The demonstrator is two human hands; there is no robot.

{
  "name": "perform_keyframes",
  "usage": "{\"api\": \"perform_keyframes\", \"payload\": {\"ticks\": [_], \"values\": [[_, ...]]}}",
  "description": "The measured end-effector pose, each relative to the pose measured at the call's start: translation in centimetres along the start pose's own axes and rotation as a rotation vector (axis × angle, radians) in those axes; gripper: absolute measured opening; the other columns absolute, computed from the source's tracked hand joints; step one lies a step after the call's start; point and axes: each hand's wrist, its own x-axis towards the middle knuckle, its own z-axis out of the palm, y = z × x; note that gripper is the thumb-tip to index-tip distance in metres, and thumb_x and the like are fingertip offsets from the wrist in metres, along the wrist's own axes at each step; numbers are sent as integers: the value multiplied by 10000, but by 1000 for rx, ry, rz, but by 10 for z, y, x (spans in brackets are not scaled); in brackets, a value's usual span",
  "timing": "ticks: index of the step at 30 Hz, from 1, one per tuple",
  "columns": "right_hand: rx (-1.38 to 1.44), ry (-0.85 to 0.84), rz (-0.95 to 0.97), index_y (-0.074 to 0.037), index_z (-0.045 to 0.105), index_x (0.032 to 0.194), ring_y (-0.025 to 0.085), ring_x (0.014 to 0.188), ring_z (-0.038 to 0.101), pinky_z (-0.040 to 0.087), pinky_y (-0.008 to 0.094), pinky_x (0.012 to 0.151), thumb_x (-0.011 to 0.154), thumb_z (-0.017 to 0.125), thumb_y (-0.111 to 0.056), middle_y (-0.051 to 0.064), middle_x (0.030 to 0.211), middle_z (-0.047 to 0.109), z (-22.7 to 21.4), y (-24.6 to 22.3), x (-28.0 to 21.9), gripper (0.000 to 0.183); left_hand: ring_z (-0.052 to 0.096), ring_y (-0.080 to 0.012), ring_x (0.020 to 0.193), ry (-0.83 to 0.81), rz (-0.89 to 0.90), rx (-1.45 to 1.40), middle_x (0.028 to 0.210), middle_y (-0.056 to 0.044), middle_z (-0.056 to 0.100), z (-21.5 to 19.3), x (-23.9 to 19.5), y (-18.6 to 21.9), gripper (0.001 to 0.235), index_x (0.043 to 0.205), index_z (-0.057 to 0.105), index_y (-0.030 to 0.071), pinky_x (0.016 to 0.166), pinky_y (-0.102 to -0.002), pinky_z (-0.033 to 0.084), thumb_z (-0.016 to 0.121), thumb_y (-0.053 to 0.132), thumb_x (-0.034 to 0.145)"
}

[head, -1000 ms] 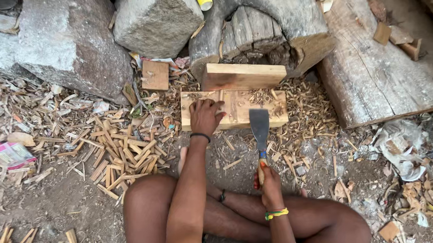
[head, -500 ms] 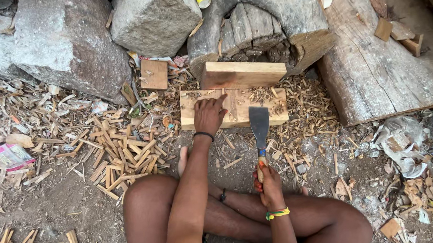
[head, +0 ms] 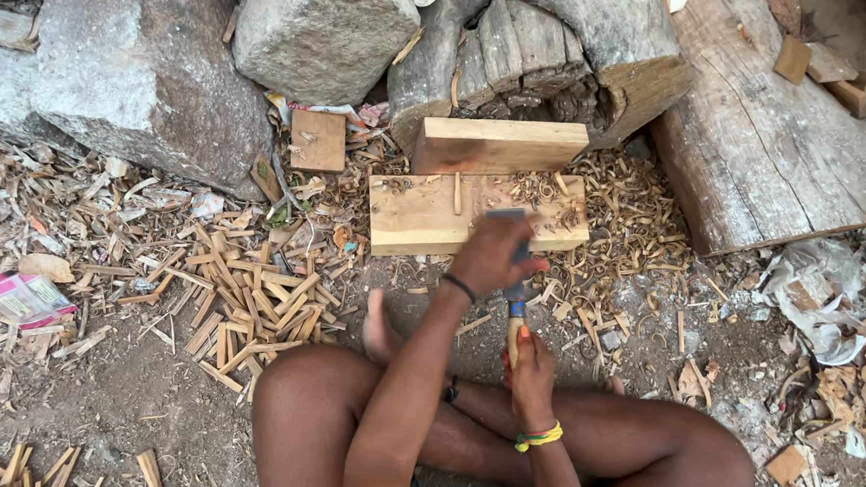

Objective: The person sits on the ground and uses a curved blade to carve a rectangular piece of wood. They repeatedly strike the wood with the tool to remove shavings and shape the surface.

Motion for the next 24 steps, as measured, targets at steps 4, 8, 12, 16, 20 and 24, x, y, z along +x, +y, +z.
{"api": "perform_keyframes", "payload": {"ticks": [4, 8, 12, 16, 20, 24], "values": [[-48, -30, 19, -71, 603, 882, 75, 433, 424, 329, 251, 386, 1043, 466, -423, 14, 625, 545, 8, 1, -4, 411, 742, -291, 952, -71, 125, -26, 905, -103, 780, 6, -2, 10, 617, 1271, 683, 123, 883, -438, 583, 651, 613, 897], [-40, -69, 22, -67, 601, 868, 77, 422, 394, 307, 254, 381, 1041, 471, -429, 16, 619, 533, 11, 6, -3, 421, 745, -292, 893, -2, 177, -16, 856, -108, 776, 8, -4, 0, 494, 1098, 766, 106, 878, -427, 578, 656, 561, 941], [-42, -48, 46, -68, 600, 862, 85, 423, 408, 319, 261, 383, 1030, 487, -420, 21, 613, 539, 15, 7, 0, 406, 746, -296, 884, 7, 129, 12, 845, -105, 777, 6, -6, -3, 453, 1008, 784, 122, 846, -436, 577, 673, 553, 921], [-51, -67, 47, -69, 595, 850, 78, 431, 410, 316, 259, 386, 1038, 479, -427, 11, 612, 540, 18, 9, 1, 420, 742, -295, 847, -10, 82, 9, 814, -99, 765, 3, -5, -8, 430, 984, 778, 124, 809, -440, 580, 682, 537, 915], [-64, -105, 47, -69, 594, 841, 78, 426, 398, 309, 258, 383, 1042, 449, -415, 12, 606, 533, 18, 10, 5, 425, 745, -295, 836, 35, 87, -8, 810, -91, 761, 2, -8, -12, 386, 991, 769, 137, 784, -442, 587, 685, 507, 916], [-56, -99, 111, -62, 571, 830, 92, 410, 382, 299, 272, 374, 1050, 442, -415, 23, 597, 520, 20, 7, 3, 435, 748, -306, 823, 26, 31, 12, 831, -78, 772, 2, -8, -11, 391, 1151, 716, 202, 751, -451, 589, 676, 528, 939]]}}
